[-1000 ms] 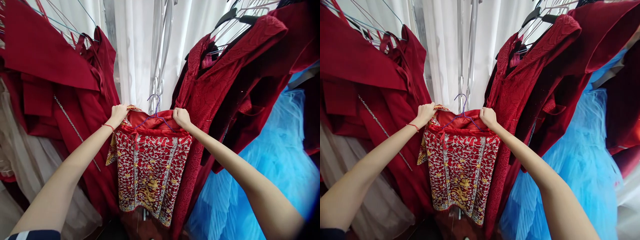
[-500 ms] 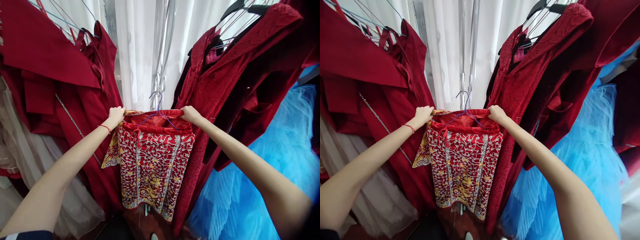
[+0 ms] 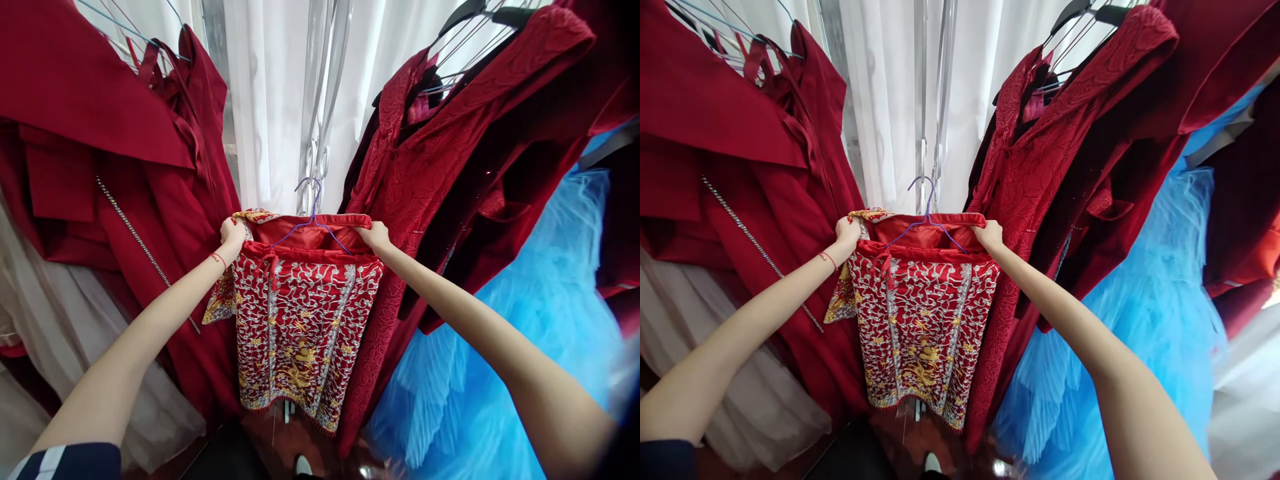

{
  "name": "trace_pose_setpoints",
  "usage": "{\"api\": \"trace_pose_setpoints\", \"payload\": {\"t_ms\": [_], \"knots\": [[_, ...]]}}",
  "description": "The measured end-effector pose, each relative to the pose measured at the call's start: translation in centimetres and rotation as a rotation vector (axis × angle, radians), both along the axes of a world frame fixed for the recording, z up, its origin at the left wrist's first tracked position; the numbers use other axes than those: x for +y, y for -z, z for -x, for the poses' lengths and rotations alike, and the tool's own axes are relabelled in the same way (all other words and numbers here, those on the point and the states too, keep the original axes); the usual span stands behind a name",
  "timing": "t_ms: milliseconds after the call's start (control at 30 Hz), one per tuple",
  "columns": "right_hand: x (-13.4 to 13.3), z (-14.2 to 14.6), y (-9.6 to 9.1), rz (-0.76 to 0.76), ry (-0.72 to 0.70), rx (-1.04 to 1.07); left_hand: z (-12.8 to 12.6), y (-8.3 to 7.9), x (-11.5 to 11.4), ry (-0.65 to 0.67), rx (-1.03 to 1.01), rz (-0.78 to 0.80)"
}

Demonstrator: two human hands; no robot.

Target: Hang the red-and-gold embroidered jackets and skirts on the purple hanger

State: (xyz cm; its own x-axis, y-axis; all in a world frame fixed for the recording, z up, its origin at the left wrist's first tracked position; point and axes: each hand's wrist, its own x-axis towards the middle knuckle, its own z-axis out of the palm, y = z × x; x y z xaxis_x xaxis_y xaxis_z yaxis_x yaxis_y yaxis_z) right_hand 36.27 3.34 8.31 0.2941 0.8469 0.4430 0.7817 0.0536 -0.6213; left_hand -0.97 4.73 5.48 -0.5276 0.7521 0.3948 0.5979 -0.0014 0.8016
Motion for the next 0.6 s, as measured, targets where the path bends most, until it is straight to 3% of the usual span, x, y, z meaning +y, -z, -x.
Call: {"api": "trace_pose_setpoints", "payload": {"t_ms": [100,233,433,600], "knots": [[-0.5,-0.4,0.3,-0.099,-0.087,-0.004,-0.7,0.0,0.2,-0.06,0.009,0.045],[-1.2,-1.8,-0.1,-0.226,-0.244,-0.144,0.3,-1.0,-0.6,-0.002,0.079,0.078],[-1.8,-4.7,-1.2,-0.111,-0.403,-0.453,3.8,-1.6,-3.0,0.069,0.569,0.003],[-2.6,-6.2,-1.2,-0.107,-0.552,-0.467,5.4,-2.1,-4.8,0.161,0.814,0.053]]}}
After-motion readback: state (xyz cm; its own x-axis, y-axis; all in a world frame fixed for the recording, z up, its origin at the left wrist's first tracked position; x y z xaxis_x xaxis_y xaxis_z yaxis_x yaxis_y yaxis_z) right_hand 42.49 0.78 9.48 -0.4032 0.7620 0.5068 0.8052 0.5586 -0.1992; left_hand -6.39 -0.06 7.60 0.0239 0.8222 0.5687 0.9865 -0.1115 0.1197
